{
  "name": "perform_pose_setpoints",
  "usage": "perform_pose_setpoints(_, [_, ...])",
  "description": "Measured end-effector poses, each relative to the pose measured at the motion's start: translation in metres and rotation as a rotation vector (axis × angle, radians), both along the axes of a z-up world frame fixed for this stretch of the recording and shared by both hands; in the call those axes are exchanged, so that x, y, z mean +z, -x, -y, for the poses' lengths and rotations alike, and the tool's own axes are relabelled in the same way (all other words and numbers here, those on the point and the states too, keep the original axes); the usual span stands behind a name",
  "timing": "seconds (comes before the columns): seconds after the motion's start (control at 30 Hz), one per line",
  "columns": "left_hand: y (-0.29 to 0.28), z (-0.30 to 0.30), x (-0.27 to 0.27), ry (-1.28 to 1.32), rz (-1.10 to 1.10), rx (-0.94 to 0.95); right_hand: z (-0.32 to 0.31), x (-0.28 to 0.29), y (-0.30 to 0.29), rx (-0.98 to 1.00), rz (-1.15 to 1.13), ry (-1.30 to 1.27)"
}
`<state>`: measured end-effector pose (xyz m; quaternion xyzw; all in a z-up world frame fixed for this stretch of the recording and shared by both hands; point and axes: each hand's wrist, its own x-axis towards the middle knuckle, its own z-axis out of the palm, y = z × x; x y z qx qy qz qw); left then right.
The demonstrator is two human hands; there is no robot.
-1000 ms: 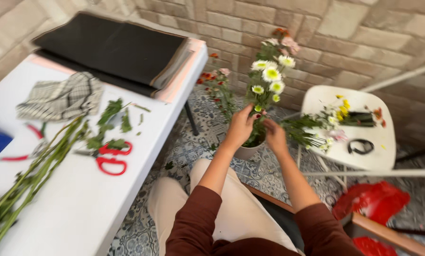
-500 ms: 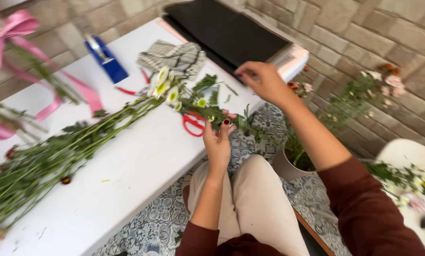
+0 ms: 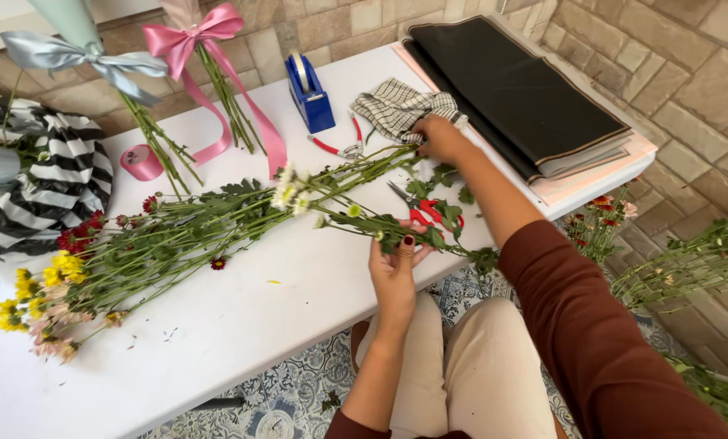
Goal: The person prepares flower stems by removing excess leaves with a cloth and then trimming the stems using snips before placing them in a vase.
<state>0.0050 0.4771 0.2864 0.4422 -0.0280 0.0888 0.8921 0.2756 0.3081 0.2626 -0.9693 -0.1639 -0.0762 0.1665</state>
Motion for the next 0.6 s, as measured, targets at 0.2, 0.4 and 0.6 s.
perform_pose_setpoints(0.2, [-0.005, -0.028, 0.015, 0.057, 0.016, 0.049, 0.028, -0.008, -0.017, -0.085, -0.034, -0.064])
perform_pose_setpoints(0.4, [0.0, -0.041, 0.02, 0.078, 0.014, 0.087, 0.038, -0.018, -0.028, -0.274, -0.072, -0.263])
perform_pose_setpoints(0.6, [-0.003, -0.055, 0.019, 0.164, 0.059, 0.094, 0.052, 0.009, -0.064, -0.62, 0.289, -0.997])
